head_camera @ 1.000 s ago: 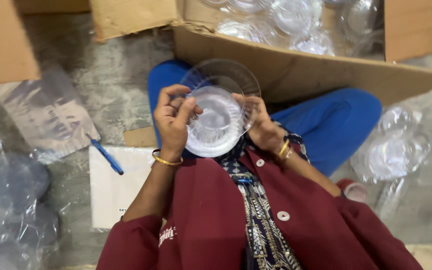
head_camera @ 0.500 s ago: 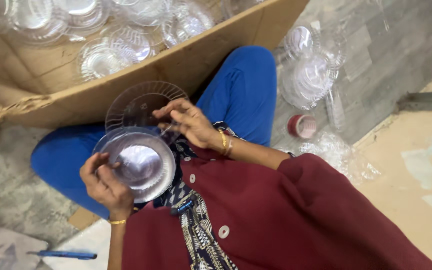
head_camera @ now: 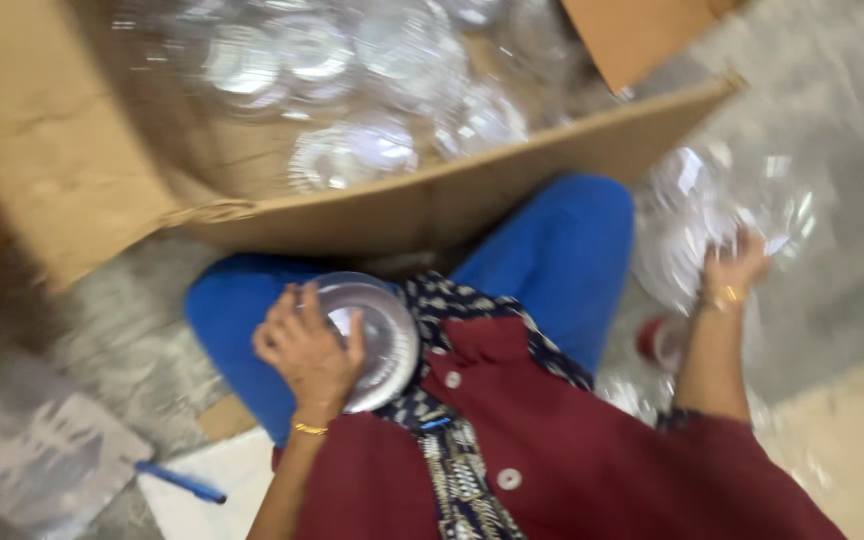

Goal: The person sits on the floor and packs clear plastic plates into plastic bags. They pick up plates from a cardboard box, place them into bags, and set the filled bags aside.

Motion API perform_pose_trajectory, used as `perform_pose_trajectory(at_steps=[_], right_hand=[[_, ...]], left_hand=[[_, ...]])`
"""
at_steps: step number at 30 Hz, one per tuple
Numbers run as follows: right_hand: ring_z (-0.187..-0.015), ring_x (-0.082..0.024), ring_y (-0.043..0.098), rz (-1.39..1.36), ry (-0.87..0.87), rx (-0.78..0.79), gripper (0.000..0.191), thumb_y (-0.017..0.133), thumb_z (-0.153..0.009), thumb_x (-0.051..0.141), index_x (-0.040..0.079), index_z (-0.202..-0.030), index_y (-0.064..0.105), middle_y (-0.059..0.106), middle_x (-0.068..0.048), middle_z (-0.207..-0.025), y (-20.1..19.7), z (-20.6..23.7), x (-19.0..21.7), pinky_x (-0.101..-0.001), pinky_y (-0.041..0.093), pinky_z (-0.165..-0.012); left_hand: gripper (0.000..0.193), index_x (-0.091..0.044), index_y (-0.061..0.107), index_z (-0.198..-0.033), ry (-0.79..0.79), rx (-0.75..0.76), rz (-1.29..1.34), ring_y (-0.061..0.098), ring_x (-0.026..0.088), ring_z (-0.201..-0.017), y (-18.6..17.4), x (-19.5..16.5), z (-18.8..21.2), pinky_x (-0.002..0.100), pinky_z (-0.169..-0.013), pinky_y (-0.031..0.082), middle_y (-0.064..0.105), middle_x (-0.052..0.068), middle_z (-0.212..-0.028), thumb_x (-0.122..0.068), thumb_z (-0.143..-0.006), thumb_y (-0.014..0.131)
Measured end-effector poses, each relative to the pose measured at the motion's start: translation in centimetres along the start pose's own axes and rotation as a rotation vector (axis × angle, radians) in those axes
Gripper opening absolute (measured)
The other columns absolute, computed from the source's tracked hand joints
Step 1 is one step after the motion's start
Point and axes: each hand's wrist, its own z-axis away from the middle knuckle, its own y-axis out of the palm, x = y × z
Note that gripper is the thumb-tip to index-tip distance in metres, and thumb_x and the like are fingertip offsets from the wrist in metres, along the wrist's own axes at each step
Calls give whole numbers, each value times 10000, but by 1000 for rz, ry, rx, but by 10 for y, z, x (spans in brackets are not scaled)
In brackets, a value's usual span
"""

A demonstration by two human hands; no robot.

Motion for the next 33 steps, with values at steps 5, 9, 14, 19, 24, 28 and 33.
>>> perform_pose_trajectory(at_steps=[5,9,14,19,24,28,33], right_hand=[[-995,-253,594,586,87,-343,359,663,-887,211,65,-1199,560,626,-119,-1151,-22,25,-30,-421,544,-814],[-1064,-261,577,809,-188,-384,470,685,-866,198,59,-1275,498,588,-135,-1223,31,67,-35,-420,528,-869],[-1150,-271,555,738,-736,99,619,712,-840,182,52,-1369,419,541,-154,-1312,131,144,-41,-418,508,-937],[-1237,-281,533,711,-283,1408,773,740,-813,165,44,-1464,341,493,-173,-1402,150,276,-78,-417,489,-1005],[-1265,-247,540,827,224,1840,824,808,-815,169,12,-1485,354,530,-195,-1393,135,390,-166,-408,462,-1053],[-1140,-248,649,801,391,1609,742,829,-770,171,1,-1403,479,630,-181,-1276,145,403,-167,-376,567,-959],[-1105,-225,659,729,254,1539,599,788,-824,148,-24,-1346,551,661,-168,-1234,178,416,-132,-338,564,-934]], left_hand=[[645,-53,535,-1384,-32,-83,40,454,367,-1308,8,-1,-4,566,-1044,320,516,189,-1406,-467,-905,658],[654,-52,525,-1388,-56,-69,84,444,383,-1302,12,1,-7,577,-1032,320,501,204,-1415,-448,-886,662],[661,-37,506,-1402,-61,-90,162,431,397,-1312,18,6,-8,591,-1045,304,481,216,-1437,-431,-893,657],[644,-44,505,-1413,-61,-99,175,447,383,-1304,22,9,-6,592,-1055,309,496,209,-1428,-391,-894,665],[664,-40,457,-1435,-94,-126,291,475,382,-1297,-5,11,-10,550,-1060,333,521,200,-1416,-281,-869,709],[946,-112,354,-1533,-486,188,723,597,270,-1159,-41,40,-17,400,-974,485,539,114,-1372,-217,-713,813],[762,-9,466,-1451,-440,305,1664,617,164,-1190,-48,63,-18,314,-1027,507,622,112,-1303,-124,-788,824]])
